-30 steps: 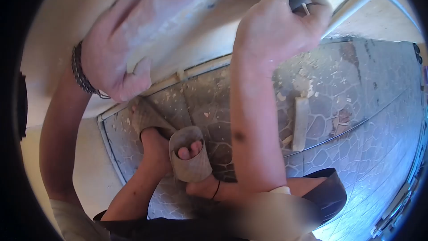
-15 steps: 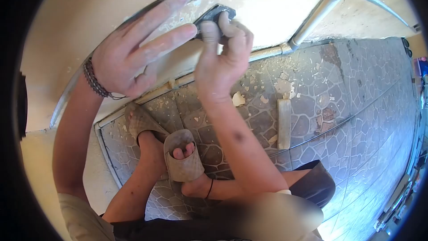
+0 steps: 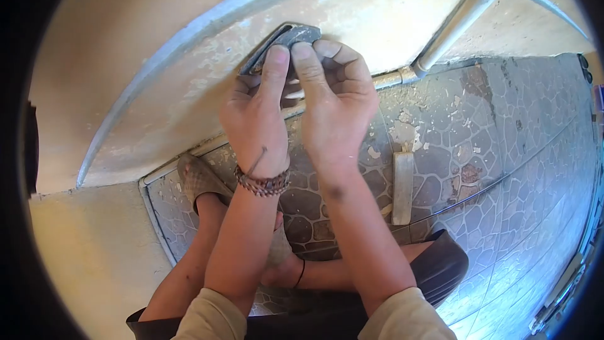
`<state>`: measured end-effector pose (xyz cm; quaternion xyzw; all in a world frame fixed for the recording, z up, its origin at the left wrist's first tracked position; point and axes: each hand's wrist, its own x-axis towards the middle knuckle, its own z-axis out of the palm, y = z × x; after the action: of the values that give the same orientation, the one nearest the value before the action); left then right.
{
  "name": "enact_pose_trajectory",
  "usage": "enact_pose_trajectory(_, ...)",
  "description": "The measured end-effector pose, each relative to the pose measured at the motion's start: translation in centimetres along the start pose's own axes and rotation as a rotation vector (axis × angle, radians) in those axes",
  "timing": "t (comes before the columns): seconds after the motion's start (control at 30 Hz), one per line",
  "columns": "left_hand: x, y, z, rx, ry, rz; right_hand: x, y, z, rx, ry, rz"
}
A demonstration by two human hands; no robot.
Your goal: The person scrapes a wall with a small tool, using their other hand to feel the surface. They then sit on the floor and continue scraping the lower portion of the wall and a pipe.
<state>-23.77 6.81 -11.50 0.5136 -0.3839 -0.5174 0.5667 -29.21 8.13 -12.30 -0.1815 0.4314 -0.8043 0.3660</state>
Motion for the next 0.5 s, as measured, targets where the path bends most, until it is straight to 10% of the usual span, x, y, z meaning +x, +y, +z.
enact_pose_trajectory(0.2, -1.4, 0.2, 4.1, -0.327, -0.072, -0.368, -2.7, -0.5, -7.3, -0.24, -0.008, 0.188)
enact_pose_trajectory(0.5, 0.0, -1.8, 1.2, -0.303, 0.096, 0.062, -2.2, 0.1, -11.3, -0.526, -0.087, 0.407)
